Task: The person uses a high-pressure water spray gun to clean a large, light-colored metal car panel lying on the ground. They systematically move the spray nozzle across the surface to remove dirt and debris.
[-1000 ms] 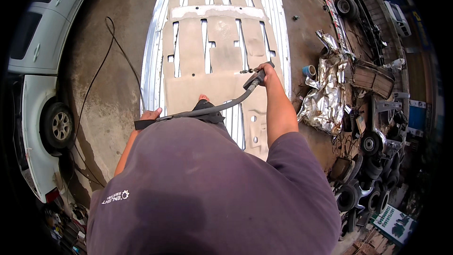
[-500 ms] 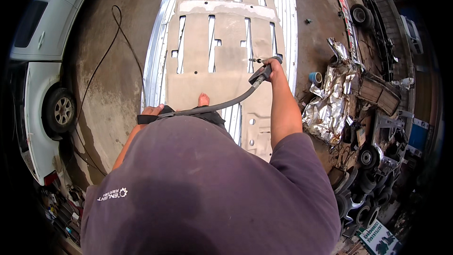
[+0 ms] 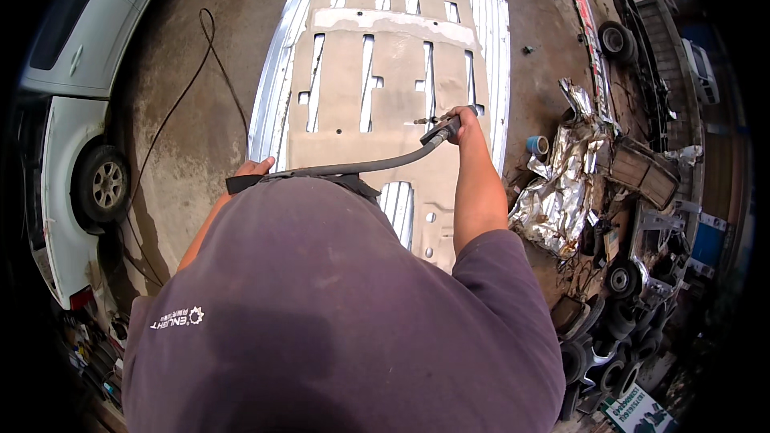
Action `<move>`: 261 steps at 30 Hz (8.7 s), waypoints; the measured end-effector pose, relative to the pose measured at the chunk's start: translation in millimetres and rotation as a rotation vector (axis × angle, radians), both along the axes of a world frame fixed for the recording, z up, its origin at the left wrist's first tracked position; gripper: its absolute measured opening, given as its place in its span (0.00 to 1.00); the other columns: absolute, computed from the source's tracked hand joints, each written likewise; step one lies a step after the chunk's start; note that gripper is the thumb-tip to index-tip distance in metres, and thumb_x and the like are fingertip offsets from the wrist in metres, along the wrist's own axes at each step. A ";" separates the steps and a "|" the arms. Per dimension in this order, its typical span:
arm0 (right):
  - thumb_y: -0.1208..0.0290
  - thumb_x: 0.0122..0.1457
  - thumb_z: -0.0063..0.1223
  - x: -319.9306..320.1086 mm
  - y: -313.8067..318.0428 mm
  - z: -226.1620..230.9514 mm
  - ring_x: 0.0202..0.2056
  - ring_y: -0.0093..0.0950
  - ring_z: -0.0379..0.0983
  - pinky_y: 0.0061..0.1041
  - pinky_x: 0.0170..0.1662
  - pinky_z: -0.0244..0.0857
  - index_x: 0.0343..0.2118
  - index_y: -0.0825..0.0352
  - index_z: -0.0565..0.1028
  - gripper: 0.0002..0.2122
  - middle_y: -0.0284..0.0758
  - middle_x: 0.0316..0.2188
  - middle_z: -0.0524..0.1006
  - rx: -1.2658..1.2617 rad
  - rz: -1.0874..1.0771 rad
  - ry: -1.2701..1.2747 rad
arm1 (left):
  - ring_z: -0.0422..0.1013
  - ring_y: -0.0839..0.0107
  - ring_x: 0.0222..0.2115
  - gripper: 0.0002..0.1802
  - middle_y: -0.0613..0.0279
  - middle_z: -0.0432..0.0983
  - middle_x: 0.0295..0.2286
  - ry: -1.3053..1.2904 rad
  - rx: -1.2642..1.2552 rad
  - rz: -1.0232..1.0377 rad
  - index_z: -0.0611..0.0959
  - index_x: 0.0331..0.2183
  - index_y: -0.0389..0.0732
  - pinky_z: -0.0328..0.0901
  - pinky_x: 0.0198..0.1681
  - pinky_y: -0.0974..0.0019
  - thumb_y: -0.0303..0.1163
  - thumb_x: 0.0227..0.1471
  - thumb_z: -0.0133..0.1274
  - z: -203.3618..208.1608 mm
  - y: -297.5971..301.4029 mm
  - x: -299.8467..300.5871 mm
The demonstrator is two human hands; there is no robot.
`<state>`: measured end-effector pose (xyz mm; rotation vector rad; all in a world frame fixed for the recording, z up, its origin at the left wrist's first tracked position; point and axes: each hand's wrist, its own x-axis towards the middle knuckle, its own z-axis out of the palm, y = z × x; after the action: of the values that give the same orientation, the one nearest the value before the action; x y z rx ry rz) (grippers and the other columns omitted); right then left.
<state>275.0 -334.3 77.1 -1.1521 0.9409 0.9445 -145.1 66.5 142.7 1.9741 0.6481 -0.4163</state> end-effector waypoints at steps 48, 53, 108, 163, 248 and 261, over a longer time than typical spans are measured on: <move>0.76 0.51 0.46 -9.0 57.6 -13.4 0.19 0.33 0.67 0.31 0.22 0.69 0.32 0.71 0.65 0.07 0.39 0.22 0.67 0.034 0.117 0.005 | 0.68 0.49 0.29 0.21 0.43 0.70 0.24 0.117 0.058 -0.003 0.78 0.44 0.47 0.60 0.34 0.50 0.51 0.61 0.42 6.9 12.3 -52.0; 0.75 0.51 0.46 -13.3 58.6 -16.7 0.18 0.33 0.66 0.32 0.22 0.69 0.31 0.70 0.64 0.07 0.40 0.24 0.66 0.044 0.103 -0.041 | 0.68 0.48 0.32 0.24 0.43 0.71 0.27 0.068 0.136 -0.062 0.79 0.42 0.46 0.61 0.36 0.52 0.55 0.60 0.42 9.7 13.7 -54.5; 0.76 0.51 0.45 -25.7 97.3 -23.9 0.19 0.32 0.65 0.30 0.21 0.68 0.33 0.72 0.65 0.08 0.39 0.23 0.66 0.065 0.251 -0.021 | 0.64 0.63 0.16 0.37 0.54 0.63 0.11 0.186 -0.034 0.361 0.73 0.14 0.28 0.59 0.26 0.56 0.57 0.53 0.50 20.8 4.3 -73.6; 0.75 0.50 0.45 -26.0 52.9 -60.7 0.18 0.33 0.66 0.32 0.21 0.67 0.31 0.68 0.62 0.07 0.39 0.23 0.66 0.098 0.139 -0.024 | 0.68 0.50 0.24 0.23 0.43 0.68 0.19 0.212 0.084 0.076 0.83 0.35 0.39 0.59 0.31 0.52 0.49 0.60 0.45 5.4 -10.5 -69.3; 0.75 0.51 0.47 -25.3 84.6 -52.2 0.19 0.34 0.68 0.34 0.23 0.70 0.32 0.69 0.65 0.06 0.39 0.23 0.67 0.134 0.204 -0.022 | 0.64 0.55 0.18 0.32 0.46 0.64 0.14 0.254 0.044 0.266 0.73 0.20 0.27 0.59 0.29 0.53 0.51 0.57 0.49 4.2 -13.3 -82.6; 0.76 0.50 0.46 -13.8 84.0 -39.6 0.19 0.33 0.66 0.33 0.21 0.69 0.32 0.70 0.63 0.08 0.41 0.25 0.64 0.125 0.152 -0.138 | 0.69 0.51 0.25 0.19 0.44 0.70 0.21 0.122 0.200 0.018 0.82 0.34 0.41 0.61 0.31 0.52 0.46 0.60 0.46 -3.7 -10.1 -88.3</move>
<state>261.2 -250.2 37.6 -1.1783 0.6817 1.0178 -233.4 56.4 139.1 2.1416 0.8108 -0.4796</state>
